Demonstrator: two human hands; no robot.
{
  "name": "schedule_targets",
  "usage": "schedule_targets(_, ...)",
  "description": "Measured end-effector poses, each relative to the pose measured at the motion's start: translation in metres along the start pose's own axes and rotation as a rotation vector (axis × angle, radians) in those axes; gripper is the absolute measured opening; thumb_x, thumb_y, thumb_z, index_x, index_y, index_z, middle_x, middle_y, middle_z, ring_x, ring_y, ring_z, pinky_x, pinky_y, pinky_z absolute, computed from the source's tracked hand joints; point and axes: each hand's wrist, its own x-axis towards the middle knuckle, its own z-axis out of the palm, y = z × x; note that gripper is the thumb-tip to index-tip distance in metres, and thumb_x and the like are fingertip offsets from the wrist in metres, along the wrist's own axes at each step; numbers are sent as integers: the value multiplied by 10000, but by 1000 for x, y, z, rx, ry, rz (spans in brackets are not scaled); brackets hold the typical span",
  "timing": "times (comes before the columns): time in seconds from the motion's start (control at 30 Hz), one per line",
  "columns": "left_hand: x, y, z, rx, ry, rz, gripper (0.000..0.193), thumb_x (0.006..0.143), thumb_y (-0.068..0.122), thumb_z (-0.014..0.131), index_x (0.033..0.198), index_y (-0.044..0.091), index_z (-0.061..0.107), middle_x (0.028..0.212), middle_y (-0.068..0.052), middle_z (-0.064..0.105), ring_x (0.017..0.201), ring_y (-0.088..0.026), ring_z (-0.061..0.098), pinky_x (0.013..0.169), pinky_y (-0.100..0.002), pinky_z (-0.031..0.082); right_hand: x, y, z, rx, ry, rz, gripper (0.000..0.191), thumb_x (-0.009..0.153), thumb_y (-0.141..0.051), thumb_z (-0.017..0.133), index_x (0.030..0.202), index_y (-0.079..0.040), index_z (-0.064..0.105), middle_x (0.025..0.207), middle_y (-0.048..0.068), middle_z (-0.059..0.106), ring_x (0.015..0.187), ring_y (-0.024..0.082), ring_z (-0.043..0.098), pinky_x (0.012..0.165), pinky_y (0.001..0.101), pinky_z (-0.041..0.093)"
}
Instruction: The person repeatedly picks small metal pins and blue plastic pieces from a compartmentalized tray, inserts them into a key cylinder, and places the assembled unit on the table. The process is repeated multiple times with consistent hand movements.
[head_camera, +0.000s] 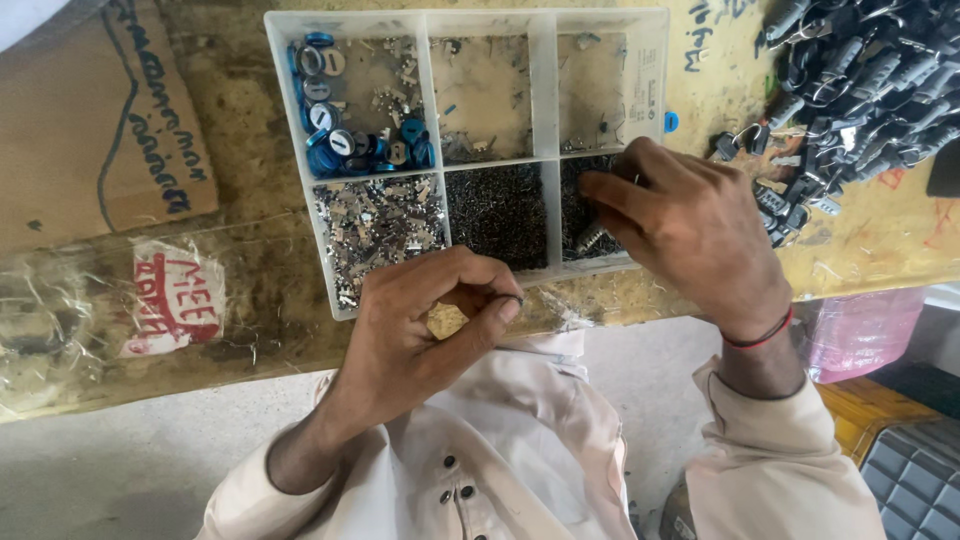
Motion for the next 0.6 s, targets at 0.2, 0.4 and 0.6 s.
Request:
schedule_targets(0.2,0,2,-1,-4,-4,-8,86,964,16,729,1049,12,717,960,-67,754,785,-111,751,669,-238,648,-11,8,-1,276,93,64,187,933,-21,801,1109,-56,749,1028,73,670,818,174,692,679,296,572)
schedule_targets(0.4,0,-2,0,1,-11,-12,81,961,10,728,1040,9,716,952,-72,752,773,-110,749,644,-233,650,-16,20,4,444,201,27,231,946,62,798,1120,-60,706,1021,75,698,888,152,705,727,255,556)
schedule_targets(0.6,0,-8,1,-12,-17,38,88,975,9,713,1063,6,711,977,-87,751,784,-120,762,655,-242,684,-17,13,4,532,181,152,167,953,102,733,1038,-19,657,1001,73,695,783,95,649,633,240,511)
